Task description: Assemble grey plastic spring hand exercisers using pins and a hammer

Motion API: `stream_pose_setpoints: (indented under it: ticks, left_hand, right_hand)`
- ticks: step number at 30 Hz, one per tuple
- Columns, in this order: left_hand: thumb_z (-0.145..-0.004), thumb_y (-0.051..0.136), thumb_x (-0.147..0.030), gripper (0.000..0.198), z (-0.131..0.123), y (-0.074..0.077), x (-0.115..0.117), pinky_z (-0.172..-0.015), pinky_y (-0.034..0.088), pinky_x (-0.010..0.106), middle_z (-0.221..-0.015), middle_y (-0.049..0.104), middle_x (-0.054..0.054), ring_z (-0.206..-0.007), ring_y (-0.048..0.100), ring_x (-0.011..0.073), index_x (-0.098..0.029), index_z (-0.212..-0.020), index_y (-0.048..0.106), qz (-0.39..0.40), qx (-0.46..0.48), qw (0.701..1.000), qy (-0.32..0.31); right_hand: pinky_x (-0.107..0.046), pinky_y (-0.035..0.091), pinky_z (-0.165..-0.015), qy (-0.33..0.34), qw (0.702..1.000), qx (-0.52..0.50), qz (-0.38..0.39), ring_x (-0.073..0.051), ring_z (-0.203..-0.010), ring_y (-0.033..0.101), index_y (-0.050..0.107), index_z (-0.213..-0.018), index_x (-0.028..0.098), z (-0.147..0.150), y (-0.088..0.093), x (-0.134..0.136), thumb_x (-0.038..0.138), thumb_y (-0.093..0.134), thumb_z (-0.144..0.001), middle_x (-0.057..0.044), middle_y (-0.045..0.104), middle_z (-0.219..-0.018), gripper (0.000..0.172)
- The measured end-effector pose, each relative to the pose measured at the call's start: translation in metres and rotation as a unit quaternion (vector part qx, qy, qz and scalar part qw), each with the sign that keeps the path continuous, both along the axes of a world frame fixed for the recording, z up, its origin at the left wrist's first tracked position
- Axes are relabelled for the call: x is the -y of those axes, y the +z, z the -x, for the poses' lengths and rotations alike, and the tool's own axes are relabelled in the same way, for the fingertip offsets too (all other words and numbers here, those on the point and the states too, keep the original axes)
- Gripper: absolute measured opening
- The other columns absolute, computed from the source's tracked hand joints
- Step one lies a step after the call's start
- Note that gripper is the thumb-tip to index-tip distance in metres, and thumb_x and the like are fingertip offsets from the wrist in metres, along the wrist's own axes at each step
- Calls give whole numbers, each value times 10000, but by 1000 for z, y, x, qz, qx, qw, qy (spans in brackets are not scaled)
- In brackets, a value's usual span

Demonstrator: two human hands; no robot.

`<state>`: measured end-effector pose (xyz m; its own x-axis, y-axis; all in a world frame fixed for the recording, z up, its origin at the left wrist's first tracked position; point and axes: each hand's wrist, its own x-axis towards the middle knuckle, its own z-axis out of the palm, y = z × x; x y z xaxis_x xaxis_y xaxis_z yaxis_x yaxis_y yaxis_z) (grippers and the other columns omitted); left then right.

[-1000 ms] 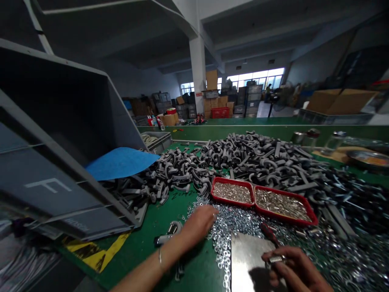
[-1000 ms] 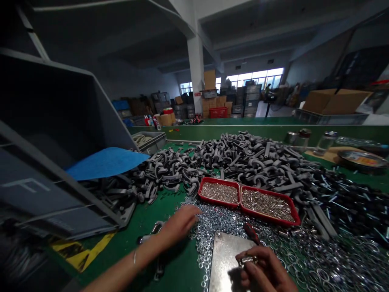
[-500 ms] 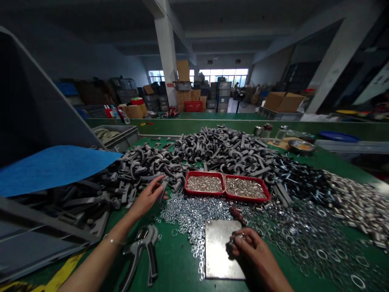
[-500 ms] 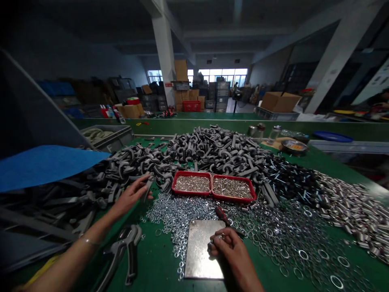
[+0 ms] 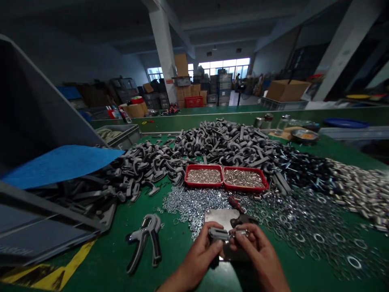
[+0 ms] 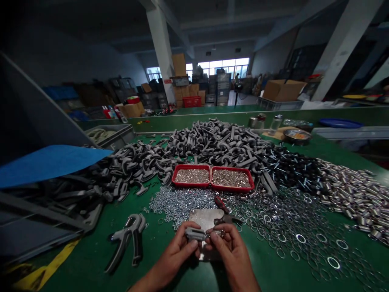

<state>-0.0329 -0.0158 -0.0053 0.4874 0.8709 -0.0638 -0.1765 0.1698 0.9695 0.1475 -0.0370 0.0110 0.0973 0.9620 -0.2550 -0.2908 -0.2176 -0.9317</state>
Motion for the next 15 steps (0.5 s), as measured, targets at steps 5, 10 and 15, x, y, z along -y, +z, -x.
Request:
stream_pose_setpoints:
  ticks: [5,10,15]
  left_hand:
    - [-966,552,-439,323,-3,2,13,-800,436,292,-903,583,10,-848,561,148,-228,-1181,436,-30,-30,999,7]
    - [-921,598,-483,371,-8,0,18,-751,422,275,-886,541,-2,-797,525,140,-212,-1134,461,-36,-60,997,26]
    - [-669,817,-553,700,-18,-3,16,-725,442,281,-965,578,42,-828,543,179,-184,-1186,522,-20,-49,992,-113]
  right_hand:
    - [-322,551,-752,32,999,-17,-25,-214,-818,684,628,-961,255,3,-10,11,472,742,-814,-12,703,-912,285]
    - [-296,502,-817,43,994,72,-76,-213,-923,637,652,-975,271,0,-15,17,428,690,-861,-16,675,-975,197]
    - [-324,449,-874,140,941,234,-202,-231,-972,586,657,-913,262,-13,1,9,333,633,-888,-32,642,-955,79]
